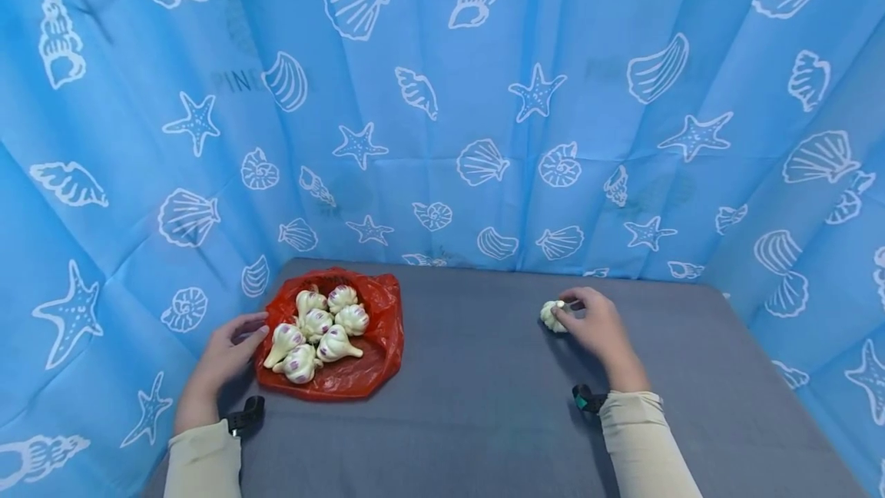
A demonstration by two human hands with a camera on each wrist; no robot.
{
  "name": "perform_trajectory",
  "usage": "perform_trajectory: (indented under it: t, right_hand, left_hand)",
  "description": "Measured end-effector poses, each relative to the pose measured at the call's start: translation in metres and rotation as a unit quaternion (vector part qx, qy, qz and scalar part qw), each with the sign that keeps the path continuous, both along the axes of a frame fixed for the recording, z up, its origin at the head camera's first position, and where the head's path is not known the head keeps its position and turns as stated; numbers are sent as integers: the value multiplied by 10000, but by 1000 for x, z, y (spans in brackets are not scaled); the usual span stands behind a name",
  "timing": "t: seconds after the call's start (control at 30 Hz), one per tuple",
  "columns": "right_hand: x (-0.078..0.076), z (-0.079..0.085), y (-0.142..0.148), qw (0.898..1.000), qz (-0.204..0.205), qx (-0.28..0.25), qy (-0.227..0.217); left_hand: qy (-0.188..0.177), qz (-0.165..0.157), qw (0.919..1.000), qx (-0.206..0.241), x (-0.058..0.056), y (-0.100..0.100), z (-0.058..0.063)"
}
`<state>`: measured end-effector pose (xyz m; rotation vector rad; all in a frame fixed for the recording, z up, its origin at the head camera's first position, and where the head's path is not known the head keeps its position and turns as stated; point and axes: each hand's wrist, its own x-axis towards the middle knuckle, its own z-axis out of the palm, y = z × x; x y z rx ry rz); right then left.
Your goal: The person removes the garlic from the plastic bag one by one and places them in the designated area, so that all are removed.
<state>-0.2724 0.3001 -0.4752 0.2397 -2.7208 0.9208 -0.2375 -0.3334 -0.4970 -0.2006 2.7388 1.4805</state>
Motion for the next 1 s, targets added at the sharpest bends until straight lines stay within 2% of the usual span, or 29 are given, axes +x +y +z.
perform_trajectory:
  t: [0.37,0.57,0.67,0.77,1.0]
  right_hand:
    - [-2,7,-16,9997,251,-46,-45]
    - [-1,14,-41,9990,421,-171,42]
    - [0,16,-66,9969,683,-377,110]
    - [1,17,-99,9912,1132,-675,149]
    - [8,18,-197,9635,2400,-1170,189]
  left_hand:
    - [110,-45,9999,-30,-1,-4,0]
    - [82,-19,10000,9,-2,-4,0]
    - [67,10,10000,27,-2,-5,0]
    - [105,-17,9999,13,-2,-4,-1]
    - [59,43,10000,60,-2,-3,-1]
